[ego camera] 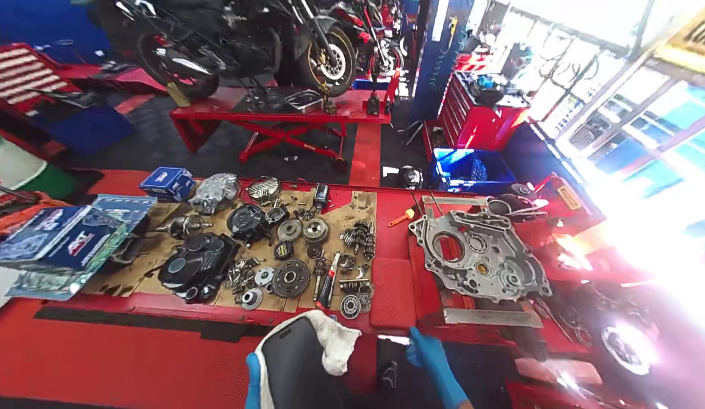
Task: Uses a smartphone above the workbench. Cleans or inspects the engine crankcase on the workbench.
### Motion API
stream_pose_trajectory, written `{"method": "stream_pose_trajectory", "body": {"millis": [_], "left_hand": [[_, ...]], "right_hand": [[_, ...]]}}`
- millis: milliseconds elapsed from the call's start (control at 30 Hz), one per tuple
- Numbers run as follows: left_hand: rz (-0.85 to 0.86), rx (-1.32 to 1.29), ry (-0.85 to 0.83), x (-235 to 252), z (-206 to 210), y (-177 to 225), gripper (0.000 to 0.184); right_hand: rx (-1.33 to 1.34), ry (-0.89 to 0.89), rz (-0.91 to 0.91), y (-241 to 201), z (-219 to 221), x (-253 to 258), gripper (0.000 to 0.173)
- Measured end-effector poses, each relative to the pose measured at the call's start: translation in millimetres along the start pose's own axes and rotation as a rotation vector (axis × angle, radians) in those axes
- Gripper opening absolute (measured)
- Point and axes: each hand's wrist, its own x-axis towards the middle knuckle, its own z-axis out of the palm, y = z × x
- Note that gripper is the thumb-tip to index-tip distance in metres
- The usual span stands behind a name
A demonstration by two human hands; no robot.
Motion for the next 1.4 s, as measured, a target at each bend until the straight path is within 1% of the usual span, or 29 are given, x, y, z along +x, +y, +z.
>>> {"method": "stream_pose_trajectory", "body": {"millis": [33,67,100,133,167,200,233,267,300,333,367,400,433,500,567,667,800,900,1067,1200,1400], "left_hand": [[0.020,-0.004,-0.041,14.6,-14.8,-10.1,0.060],[0.059,-0.030,-0.156,30.6,-37.7,-22.4,0.060],[0.109,-0.092,-0.360,47.8,-66.8,-35.3,0.061],[0.130,-0.100,-0.460,54.8,-74.2,-39.7,0.060],[0.112,-0.107,-0.389,48.2,-54.3,-35.3,0.058],[0.090,-0.066,-0.209,36.2,-14.0,-22.9,0.057],[0.088,-0.040,-0.173,32.5,13.9,-10.8,0.060],[0.102,-0.016,-0.253,36.2,25.2,-1.8,0.062],[0.114,-0.031,-0.369,46.3,23.8,3.4,0.062],[0.104,-0.077,-0.495,59.4,13.2,5.2,0.059],[0.066,-0.131,-0.609,71.2,-2.3,4.4,0.055],[0.033,-0.147,-0.678,78.9,-12.0,4.8,0.054],[-0.019,-0.163,-0.704,81.1,-13.4,8.9,0.053],[-0.153,-0.169,-0.603,73.0,1.5,24.2,0.053],[-0.184,-0.167,-0.659,79.3,-6.5,18.6,0.055],[-0.214,-0.112,-0.661,85.1,-19.8,9.7,0.061],[-0.272,-0.118,-0.654,84.7,-28.0,11.8,0.059],[-0.276,-0.150,-0.668,85.5,-30.8,15.9,0.060],[-0.214,-0.209,-0.664,87.2,-30.8,20.6,0.058],[-0.178,-0.201,-0.644,86.1,-29.3,19.9,0.057],[-0.206,-0.133,-0.661,84.5,-32.8,10.2,0.058]], "right_hand": [[-0.080,-0.104,-0.027,-6.0,-6.3,-13.4,0.045],[-0.142,-0.173,-0.091,-15.3,-11.9,-30.3,0.040],[-0.177,-0.208,-0.173,-26.8,-15.6,-51.0,0.037],[-0.191,-0.215,-0.266,-40.8,-19.4,-74.6,0.037],[-0.190,-0.206,-0.381,-58.6,-23.8,-97.5,0.043],[-0.181,-0.203,-0.533,-80.3,-27.1,-118.3,0.052],[-0.150,-0.219,-0.706,-102.3,-29.3,-137.5,0.062],[-0.108,-0.256,-0.871,-122.9,-30.3,-156.2,0.074],[-0.075,-0.308,-1.009,-141.4,-29.4,-173.8,0.088],[-0.066,-0.353,-1.106,-157.8,-25.1,-191.1,0.098],[-0.065,-0.387,-1.168,-171.0,-18.8,-208.0,0.104],[-0.065,-0.421,-1.206,-184.0,-10.3,-223.3,0.107],[-0.074,-0.458,-1.238,-196.7,-0.1,-235.0,0.107],[-0.102,-0.523,-1.305,-218.7,22.0,-244.8,0.103],[-0.216,-0.519,-1.353,-232.7,41.4,-242.9,0.101],[-0.380,-0.488,-1.367,-245.1,65.3,-229.6,0.109],[-0.578,-0.459,-1.405,-249.2,87.2,-217.6,0.121],[-0.648,-0.462,-1.416,-247.0,91.5,-214.6,0.121],[-0.631,-0.543,-1.407,-233.7,85.3,-217.7,0.110],[-0.627,-0.559,-1.395,-232.1,83.5,-214.7,0.110],[-0.650,-0.529,-1.426,-249.4,92.9,-214.5,0.114]]}}
